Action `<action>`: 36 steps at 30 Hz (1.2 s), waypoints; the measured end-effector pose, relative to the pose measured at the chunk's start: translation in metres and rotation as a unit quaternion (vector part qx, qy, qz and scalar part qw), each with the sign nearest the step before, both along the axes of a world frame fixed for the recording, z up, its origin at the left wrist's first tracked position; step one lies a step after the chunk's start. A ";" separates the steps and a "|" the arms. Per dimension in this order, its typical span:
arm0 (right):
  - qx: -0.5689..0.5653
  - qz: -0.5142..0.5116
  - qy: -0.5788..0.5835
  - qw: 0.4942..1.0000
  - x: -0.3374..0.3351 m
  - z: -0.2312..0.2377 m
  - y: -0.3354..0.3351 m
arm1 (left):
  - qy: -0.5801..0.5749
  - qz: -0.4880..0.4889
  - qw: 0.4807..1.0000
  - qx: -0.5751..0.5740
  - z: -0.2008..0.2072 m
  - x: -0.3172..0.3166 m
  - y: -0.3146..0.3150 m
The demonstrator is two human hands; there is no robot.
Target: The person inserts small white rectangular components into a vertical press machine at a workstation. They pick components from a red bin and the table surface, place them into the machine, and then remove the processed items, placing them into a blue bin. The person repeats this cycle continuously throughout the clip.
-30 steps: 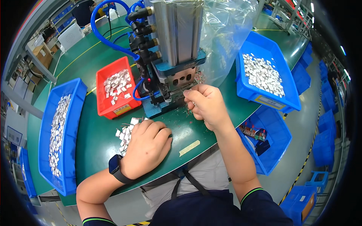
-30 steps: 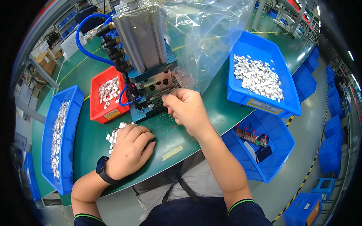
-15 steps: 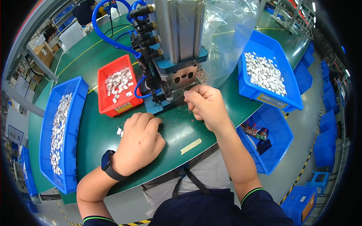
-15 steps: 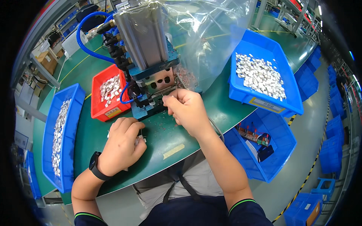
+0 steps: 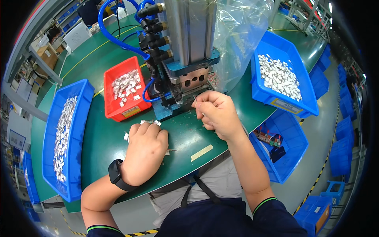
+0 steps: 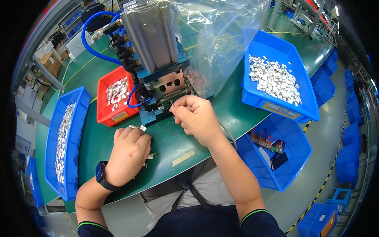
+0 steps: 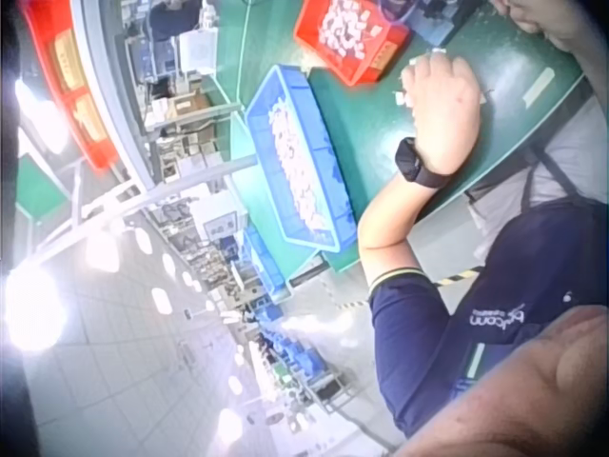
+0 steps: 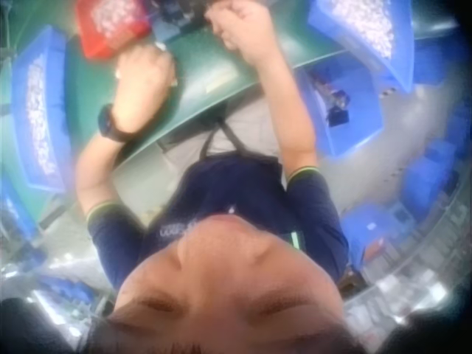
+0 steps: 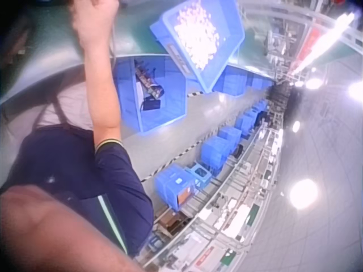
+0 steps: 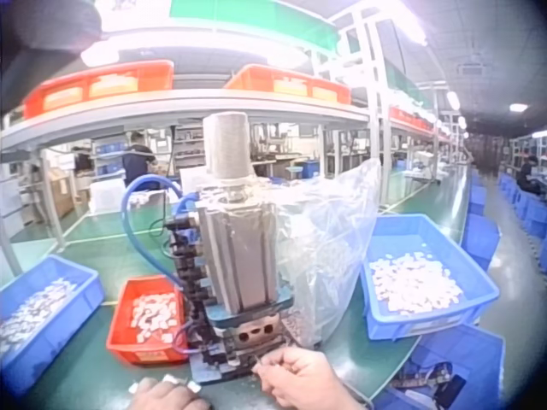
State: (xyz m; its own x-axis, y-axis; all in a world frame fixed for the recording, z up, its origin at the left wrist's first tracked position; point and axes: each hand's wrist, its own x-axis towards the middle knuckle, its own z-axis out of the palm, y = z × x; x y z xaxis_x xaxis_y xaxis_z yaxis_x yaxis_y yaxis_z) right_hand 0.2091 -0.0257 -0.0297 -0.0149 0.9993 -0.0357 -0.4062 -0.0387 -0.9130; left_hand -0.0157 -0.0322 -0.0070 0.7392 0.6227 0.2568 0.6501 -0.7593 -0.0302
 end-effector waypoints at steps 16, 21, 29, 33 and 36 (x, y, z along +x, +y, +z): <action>-0.029 -0.004 -0.067 0.997 -0.008 -0.004 -0.003 | -0.055 0.010 0.994 0.093 -0.018 -0.004 -0.010; -0.024 -0.001 -0.076 0.997 -0.011 -0.005 -0.003 | -0.075 0.017 0.990 0.121 -0.021 -0.004 -0.011; -0.018 -0.004 -0.099 0.995 -0.007 -0.010 -0.001 | -0.094 0.044 0.991 0.088 -0.018 -0.005 -0.007; -0.017 -0.001 -0.108 0.994 -0.006 -0.014 0.000 | -0.106 0.051 0.991 0.068 -0.023 -0.006 -0.003; -0.018 0.001 -0.109 0.994 0.000 -0.022 0.003 | -0.147 0.033 0.987 0.054 -0.026 -0.007 0.003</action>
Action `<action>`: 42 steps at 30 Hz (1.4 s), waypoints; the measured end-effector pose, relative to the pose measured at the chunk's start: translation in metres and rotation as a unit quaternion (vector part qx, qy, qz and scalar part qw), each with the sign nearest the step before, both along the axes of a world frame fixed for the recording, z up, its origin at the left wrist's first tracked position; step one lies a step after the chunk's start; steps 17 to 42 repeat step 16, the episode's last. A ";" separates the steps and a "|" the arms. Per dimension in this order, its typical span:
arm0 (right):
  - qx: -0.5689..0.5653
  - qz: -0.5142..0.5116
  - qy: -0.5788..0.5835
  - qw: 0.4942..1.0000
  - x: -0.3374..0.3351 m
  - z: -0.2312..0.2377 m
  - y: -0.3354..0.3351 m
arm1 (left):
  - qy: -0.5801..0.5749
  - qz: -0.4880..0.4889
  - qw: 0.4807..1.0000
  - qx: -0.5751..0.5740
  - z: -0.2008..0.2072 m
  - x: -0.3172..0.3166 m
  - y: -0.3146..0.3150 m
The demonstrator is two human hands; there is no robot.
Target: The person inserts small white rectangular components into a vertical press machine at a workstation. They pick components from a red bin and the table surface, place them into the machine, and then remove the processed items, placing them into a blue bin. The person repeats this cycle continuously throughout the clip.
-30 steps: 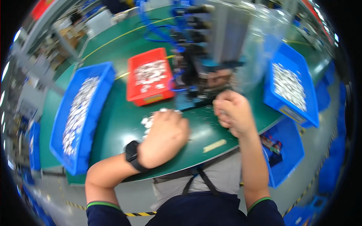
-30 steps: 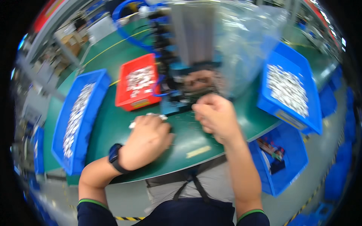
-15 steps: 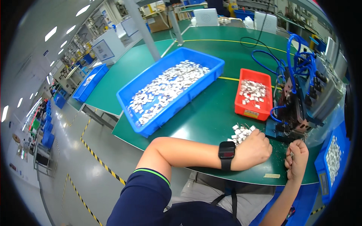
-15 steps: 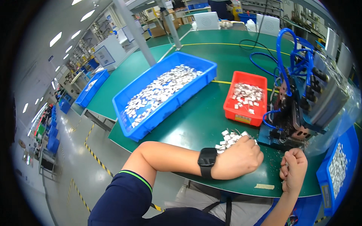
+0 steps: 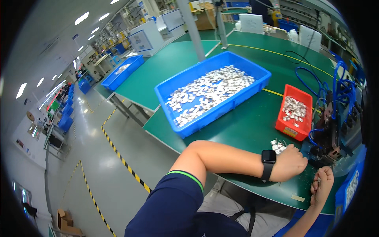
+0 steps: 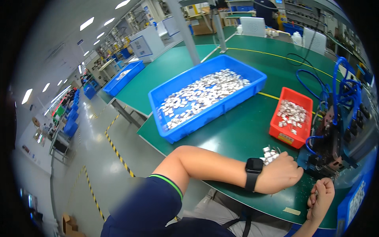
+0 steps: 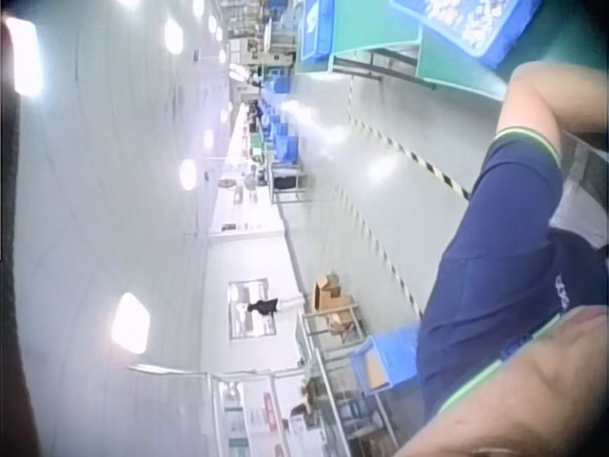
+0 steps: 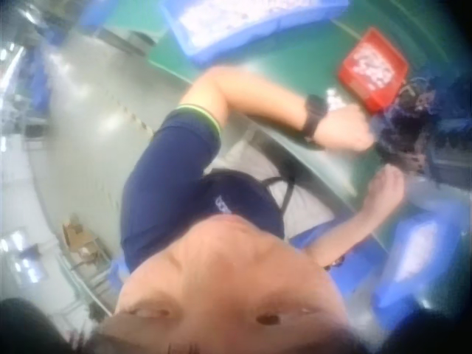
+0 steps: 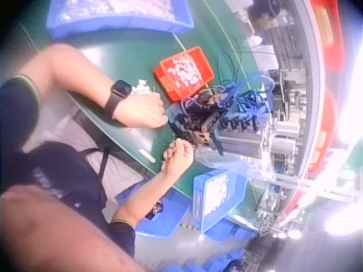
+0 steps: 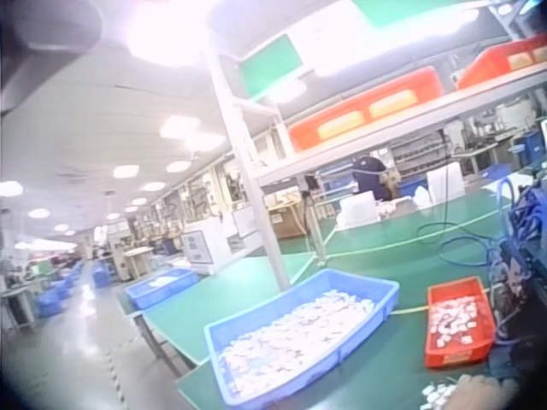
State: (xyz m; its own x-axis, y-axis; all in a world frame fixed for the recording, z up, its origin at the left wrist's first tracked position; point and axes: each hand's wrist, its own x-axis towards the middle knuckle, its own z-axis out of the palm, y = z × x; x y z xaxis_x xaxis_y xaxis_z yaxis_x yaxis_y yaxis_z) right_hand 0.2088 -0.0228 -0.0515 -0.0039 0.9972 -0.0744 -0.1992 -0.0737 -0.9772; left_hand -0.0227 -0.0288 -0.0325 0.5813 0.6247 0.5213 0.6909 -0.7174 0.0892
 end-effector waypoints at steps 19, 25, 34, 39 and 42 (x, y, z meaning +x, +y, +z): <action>0.010 0.018 -0.063 0.998 0.052 -0.051 0.041 | 0.022 0.080 0.996 -0.026 -0.040 0.020 0.021; 0.010 0.018 -0.063 0.998 0.052 -0.051 0.041 | 0.022 0.080 0.996 -0.026 -0.040 0.020 0.021; 0.010 0.018 -0.063 0.998 0.052 -0.051 0.041 | 0.022 0.080 0.996 -0.026 -0.040 0.020 0.021; 0.010 0.018 -0.063 0.998 0.052 -0.051 0.041 | 0.022 0.080 0.996 -0.026 -0.040 0.020 0.021; 0.010 0.018 -0.063 0.998 0.052 -0.051 0.041 | 0.022 0.080 0.996 -0.026 -0.040 0.020 0.021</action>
